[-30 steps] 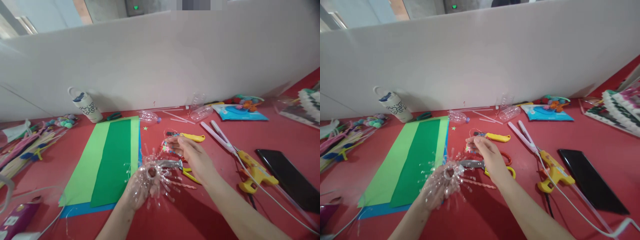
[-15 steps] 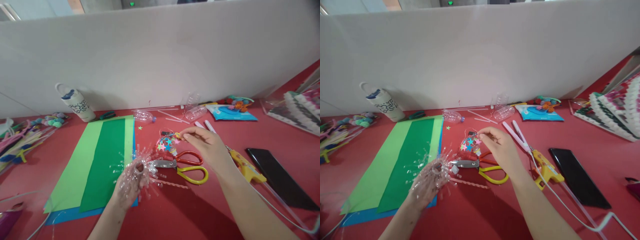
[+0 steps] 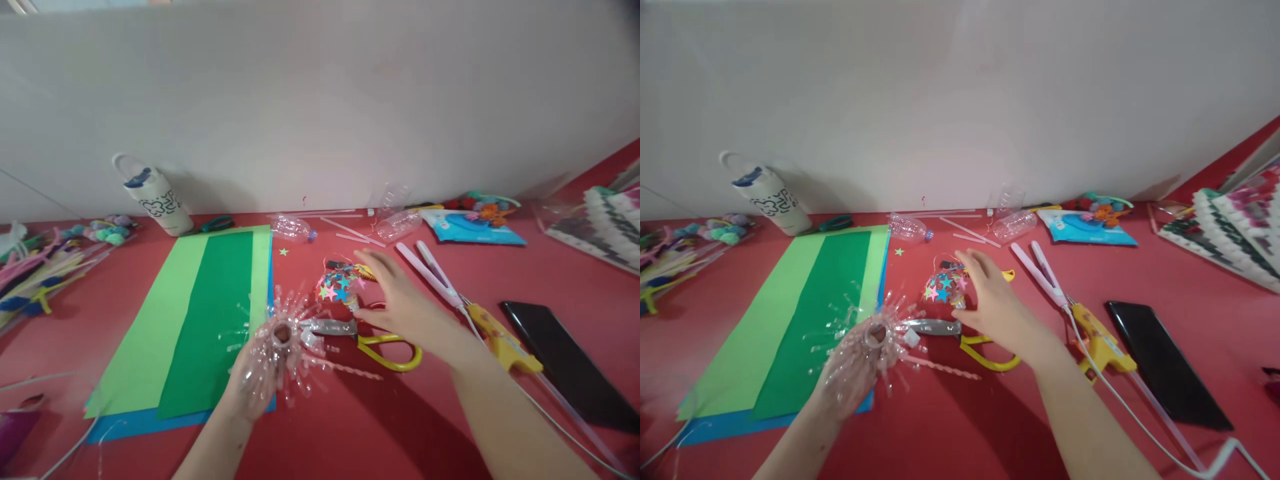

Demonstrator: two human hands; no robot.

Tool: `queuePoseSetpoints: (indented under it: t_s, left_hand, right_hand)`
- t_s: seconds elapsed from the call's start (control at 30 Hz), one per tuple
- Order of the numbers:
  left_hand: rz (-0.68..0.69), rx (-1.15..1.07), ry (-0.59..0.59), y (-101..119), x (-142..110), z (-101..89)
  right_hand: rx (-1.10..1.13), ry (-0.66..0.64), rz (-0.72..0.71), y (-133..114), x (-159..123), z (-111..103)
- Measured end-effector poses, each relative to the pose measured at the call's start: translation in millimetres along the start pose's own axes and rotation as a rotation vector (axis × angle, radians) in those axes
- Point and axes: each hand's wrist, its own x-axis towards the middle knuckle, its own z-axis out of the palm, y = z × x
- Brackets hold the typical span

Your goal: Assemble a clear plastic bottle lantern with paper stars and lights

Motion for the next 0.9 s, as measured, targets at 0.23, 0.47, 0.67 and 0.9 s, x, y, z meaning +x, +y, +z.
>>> queuePoseSetpoints:
  t_s: [0.23,0.47,0.67,0.9]
  left_hand:
    - [-0.031,0.013,-0.042,-1.7,0.0,-0.8]
    - [-0.034,-0.038,-0.071,0.3,-2.3,4.2]
    - [-0.05,-0.101,-0.068,2.1,-5.4,7.1]
    - [-0.098,-0.067,-0.006,-0.6,-8.5,8.5]
  right_hand:
    - [-0.24,0.088,0.209,13.4,2.9,13.0]
    - [-0.379,-0.033,0.213,12.2,1.7,20.5]
    - [-0.355,0.069,0.188,-10.5,-4.4,-9.8]
    - [0.297,-0.012,-0.182,-72.2,-24.8,-29.8]
